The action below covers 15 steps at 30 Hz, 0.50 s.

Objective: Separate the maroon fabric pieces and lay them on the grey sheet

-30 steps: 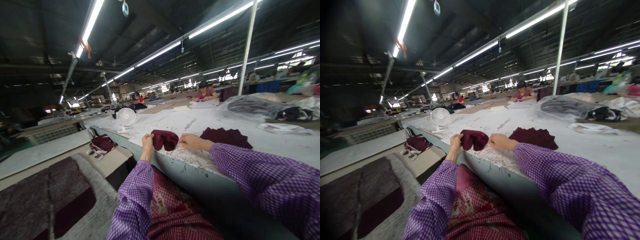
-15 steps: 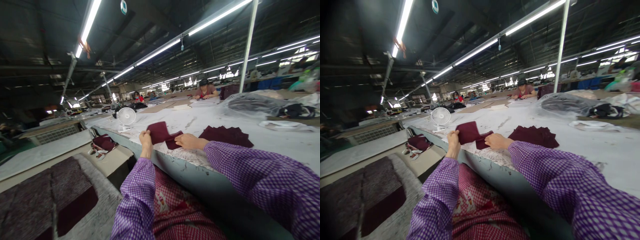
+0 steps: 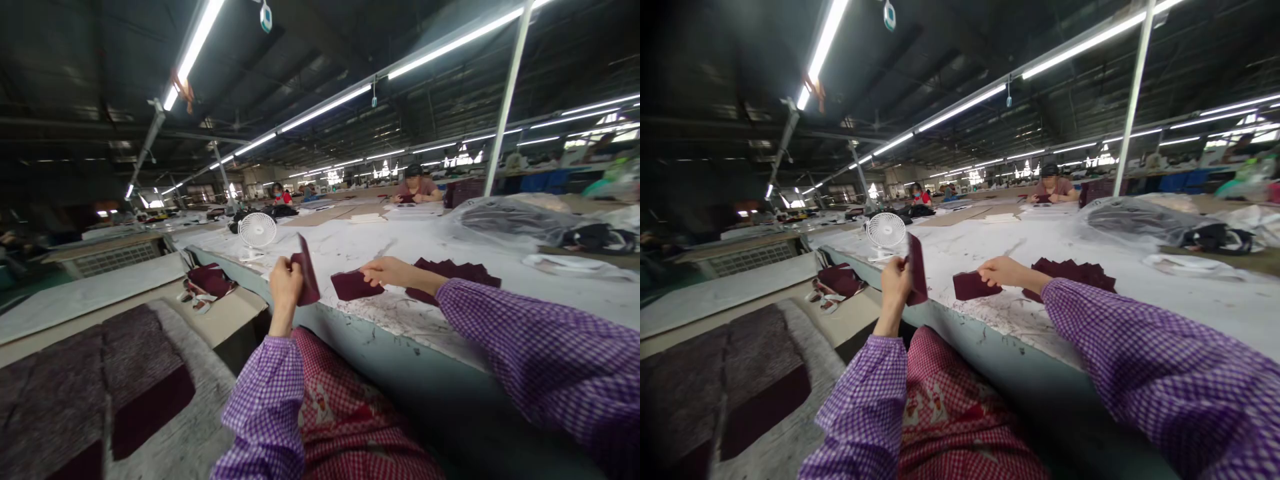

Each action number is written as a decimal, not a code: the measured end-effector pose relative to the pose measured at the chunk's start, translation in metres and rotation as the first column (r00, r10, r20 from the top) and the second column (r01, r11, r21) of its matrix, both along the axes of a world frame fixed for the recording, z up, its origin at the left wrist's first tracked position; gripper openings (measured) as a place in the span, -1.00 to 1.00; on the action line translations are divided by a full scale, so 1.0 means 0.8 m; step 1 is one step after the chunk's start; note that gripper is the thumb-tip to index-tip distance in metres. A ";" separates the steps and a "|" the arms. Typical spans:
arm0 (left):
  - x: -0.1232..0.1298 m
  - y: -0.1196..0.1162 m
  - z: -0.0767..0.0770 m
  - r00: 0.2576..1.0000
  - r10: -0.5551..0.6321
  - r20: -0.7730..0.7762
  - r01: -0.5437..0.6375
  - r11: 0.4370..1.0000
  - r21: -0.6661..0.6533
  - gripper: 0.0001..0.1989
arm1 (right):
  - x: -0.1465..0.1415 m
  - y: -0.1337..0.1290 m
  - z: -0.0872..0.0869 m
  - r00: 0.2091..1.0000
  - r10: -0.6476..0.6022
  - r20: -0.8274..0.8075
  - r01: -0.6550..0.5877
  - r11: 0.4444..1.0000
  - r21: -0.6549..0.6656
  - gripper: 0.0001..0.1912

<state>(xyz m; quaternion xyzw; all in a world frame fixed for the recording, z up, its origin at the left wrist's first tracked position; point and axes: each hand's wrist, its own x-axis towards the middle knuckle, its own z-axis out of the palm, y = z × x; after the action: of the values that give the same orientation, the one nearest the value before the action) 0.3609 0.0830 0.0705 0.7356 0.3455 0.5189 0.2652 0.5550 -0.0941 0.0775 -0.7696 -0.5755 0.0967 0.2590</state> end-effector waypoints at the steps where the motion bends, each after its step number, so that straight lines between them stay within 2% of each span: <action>1: 0.009 -0.012 -0.001 0.991 -0.006 -0.131 0.008 1.000 0.020 -0.88 | -0.005 -0.010 0.007 0.996 -0.044 -0.076 0.042 0.999 -0.023 -0.66; 4: 0.030 -0.041 0.004 0.943 0.022 -0.333 0.001 0.998 0.069 -0.93 | -0.020 -0.043 0.021 0.985 -0.126 -0.121 0.129 0.992 0.013 -0.67; 7: 0.036 -0.067 0.015 0.936 0.066 -0.346 -0.017 0.990 0.141 -0.95 | -0.029 -0.075 0.024 0.971 -0.120 -0.208 0.140 0.987 0.080 -0.60; 9: 0.033 -0.091 0.017 0.942 0.059 -0.332 0.011 0.979 0.205 -0.93 | -0.028 -0.092 0.019 0.922 -0.089 -0.376 0.107 0.994 0.028 -0.47; 11: 0.026 -0.122 0.013 0.942 -0.003 -0.336 0.096 0.961 0.259 -0.90 | -0.026 -0.103 0.012 0.807 -0.091 -0.584 0.049 0.995 -0.087 -0.34; 13: 0.019 -0.159 0.000 0.923 -0.129 -0.362 0.248 0.920 0.304 -0.89 | -0.025 -0.109 0.005 0.673 -0.110 -0.731 -0.029 0.984 -0.175 -0.27; 15: 0.012 -0.192 -0.017 0.857 -0.298 -0.420 0.455 0.820 0.348 -0.87 | -0.027 -0.113 -0.003 0.625 -0.110 -0.773 -0.051 0.982 -0.181 -0.32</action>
<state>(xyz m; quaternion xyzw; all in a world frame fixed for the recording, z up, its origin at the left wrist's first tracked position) 0.3703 -0.0708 0.0571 0.9095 0.1070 0.3807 0.1278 0.5332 -0.1845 0.0752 -0.6818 -0.3822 0.4690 0.4113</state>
